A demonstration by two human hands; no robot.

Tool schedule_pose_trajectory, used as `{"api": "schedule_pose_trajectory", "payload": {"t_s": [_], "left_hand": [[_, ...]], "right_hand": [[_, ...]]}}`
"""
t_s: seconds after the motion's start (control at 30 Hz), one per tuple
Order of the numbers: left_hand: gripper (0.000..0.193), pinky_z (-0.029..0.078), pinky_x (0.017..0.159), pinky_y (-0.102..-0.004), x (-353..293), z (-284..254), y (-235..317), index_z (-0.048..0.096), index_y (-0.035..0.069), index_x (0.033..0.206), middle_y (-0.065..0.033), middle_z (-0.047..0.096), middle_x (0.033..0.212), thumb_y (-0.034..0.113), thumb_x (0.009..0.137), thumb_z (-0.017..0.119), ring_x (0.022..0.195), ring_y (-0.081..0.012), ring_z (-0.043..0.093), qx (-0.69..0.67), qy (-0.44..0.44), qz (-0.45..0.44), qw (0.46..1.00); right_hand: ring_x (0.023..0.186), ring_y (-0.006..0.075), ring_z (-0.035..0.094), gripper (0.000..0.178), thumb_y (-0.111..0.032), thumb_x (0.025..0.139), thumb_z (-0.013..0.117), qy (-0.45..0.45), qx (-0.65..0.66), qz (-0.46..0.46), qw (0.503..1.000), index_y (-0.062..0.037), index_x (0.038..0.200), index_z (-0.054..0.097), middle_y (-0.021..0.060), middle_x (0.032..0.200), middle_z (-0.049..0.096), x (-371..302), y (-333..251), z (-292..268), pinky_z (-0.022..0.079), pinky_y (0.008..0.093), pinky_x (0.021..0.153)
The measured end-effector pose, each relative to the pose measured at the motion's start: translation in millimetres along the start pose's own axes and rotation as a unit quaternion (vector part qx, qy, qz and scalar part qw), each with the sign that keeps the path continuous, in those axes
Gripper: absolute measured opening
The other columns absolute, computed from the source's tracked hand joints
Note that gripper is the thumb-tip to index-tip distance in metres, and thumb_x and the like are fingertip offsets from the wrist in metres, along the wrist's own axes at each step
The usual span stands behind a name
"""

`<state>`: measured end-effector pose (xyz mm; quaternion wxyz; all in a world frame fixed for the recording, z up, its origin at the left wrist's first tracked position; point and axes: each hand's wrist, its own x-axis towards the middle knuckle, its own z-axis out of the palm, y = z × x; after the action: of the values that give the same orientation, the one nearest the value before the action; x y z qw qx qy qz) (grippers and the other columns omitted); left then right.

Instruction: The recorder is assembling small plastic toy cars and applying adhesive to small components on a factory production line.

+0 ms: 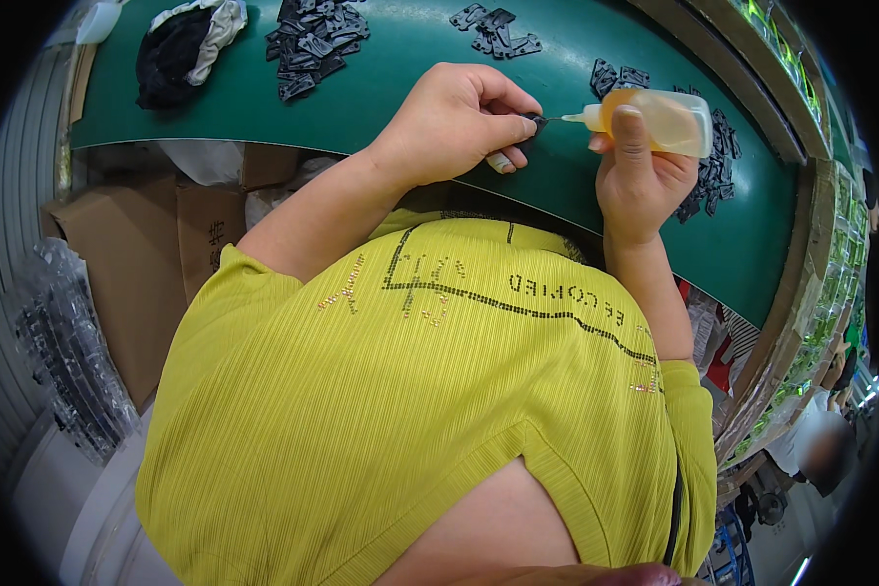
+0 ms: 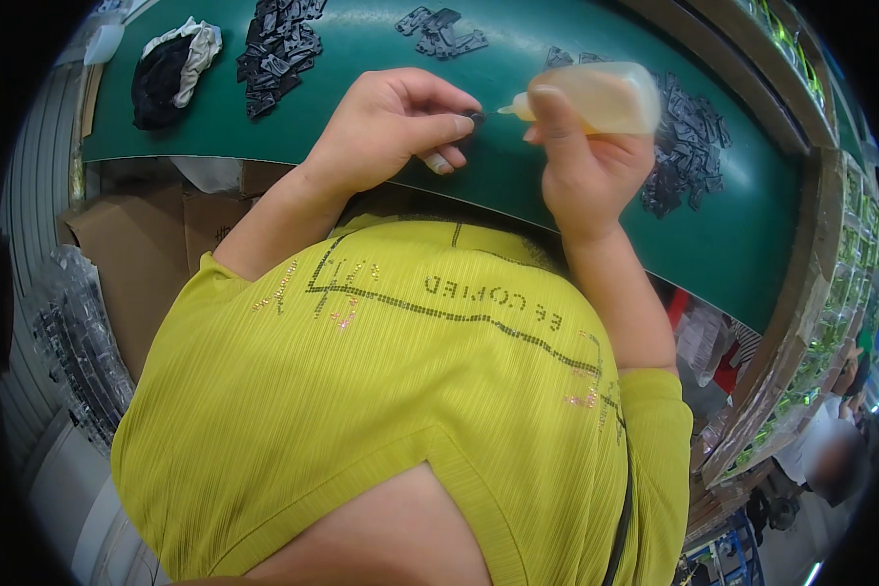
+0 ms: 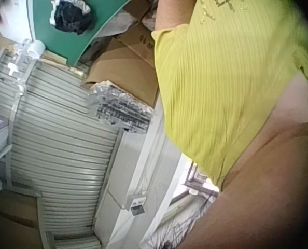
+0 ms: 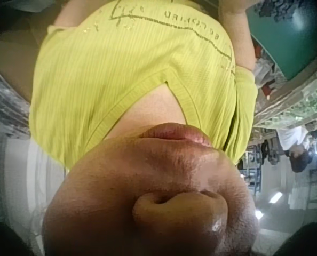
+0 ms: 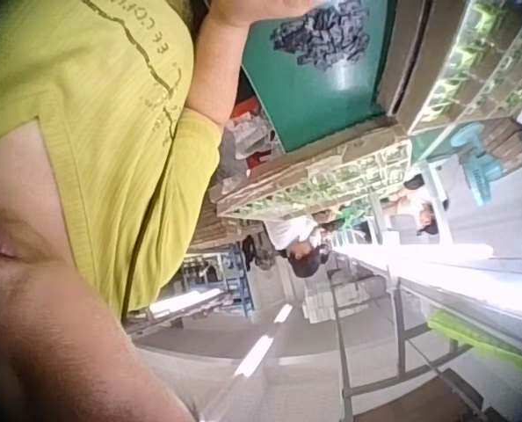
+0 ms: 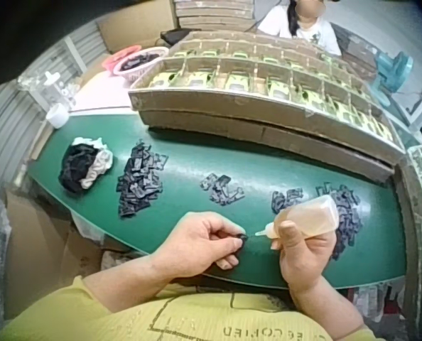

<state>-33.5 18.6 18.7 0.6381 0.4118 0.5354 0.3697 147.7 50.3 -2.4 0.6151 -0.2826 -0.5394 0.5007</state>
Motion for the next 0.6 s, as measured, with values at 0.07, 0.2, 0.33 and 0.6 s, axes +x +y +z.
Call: {"api": "schedule_pose_trajectory", "payload": {"t_s": [0.07,0.2,0.33,0.6], "left_hand": [[0.020,0.054,0.058,-0.0226,0.2,-0.6,-0.3,0.063,-0.006,0.101,-0.0107,0.066,0.082,0.003,0.084,0.063,0.065,-0.0147,0.066,-0.005,0.002,-0.001,1.000],[0.019,0.055,0.058,-0.0228,1.3,-1.9,-1.3,0.063,-0.005,0.100,-0.0112,0.066,0.083,0.004,0.084,0.064,0.065,-0.0156,0.066,-0.021,0.007,-0.002,1.000],[0.019,0.055,0.058,-0.0230,1.4,-1.5,1.5,0.062,-0.006,0.100,-0.0123,0.066,0.083,0.004,0.083,0.064,0.066,-0.0166,0.067,-0.029,0.004,-0.006,1.000],[0.019,0.055,0.058,-0.0233,2.2,-1.3,1.3,0.062,-0.006,0.100,-0.0129,0.066,0.083,0.003,0.084,0.062,0.067,-0.0175,0.067,-0.021,0.003,-0.010,1.000]], "right_hand": [[0.061,0.0109,0.057,0.012,-0.007,0.086,0.066,0.002,0.031,0.005,0.999,0.0004,0.094,0.061,0.0090,0.086,0.064,1.7,0.6,-4.0,0.045,0.0198,0.054],[0.062,0.0121,0.057,0.013,-0.007,0.087,0.064,0.005,0.093,0.034,0.995,0.0011,0.095,0.059,0.0098,0.087,0.063,-0.4,-0.3,-4.0,0.046,0.0200,0.055],[0.068,0.0167,0.059,0.017,-0.012,0.088,0.063,-0.049,0.063,0.055,0.995,-0.0029,0.101,0.057,0.0115,0.091,0.062,-4.7,-1.9,-7.1,0.048,0.0251,0.056],[0.062,0.0112,0.057,0.014,-0.005,0.084,0.067,-0.064,0.041,0.066,0.995,0.0022,0.093,0.060,0.0102,0.087,0.064,-5.8,-6.6,5.0,0.046,0.0203,0.054]]}}
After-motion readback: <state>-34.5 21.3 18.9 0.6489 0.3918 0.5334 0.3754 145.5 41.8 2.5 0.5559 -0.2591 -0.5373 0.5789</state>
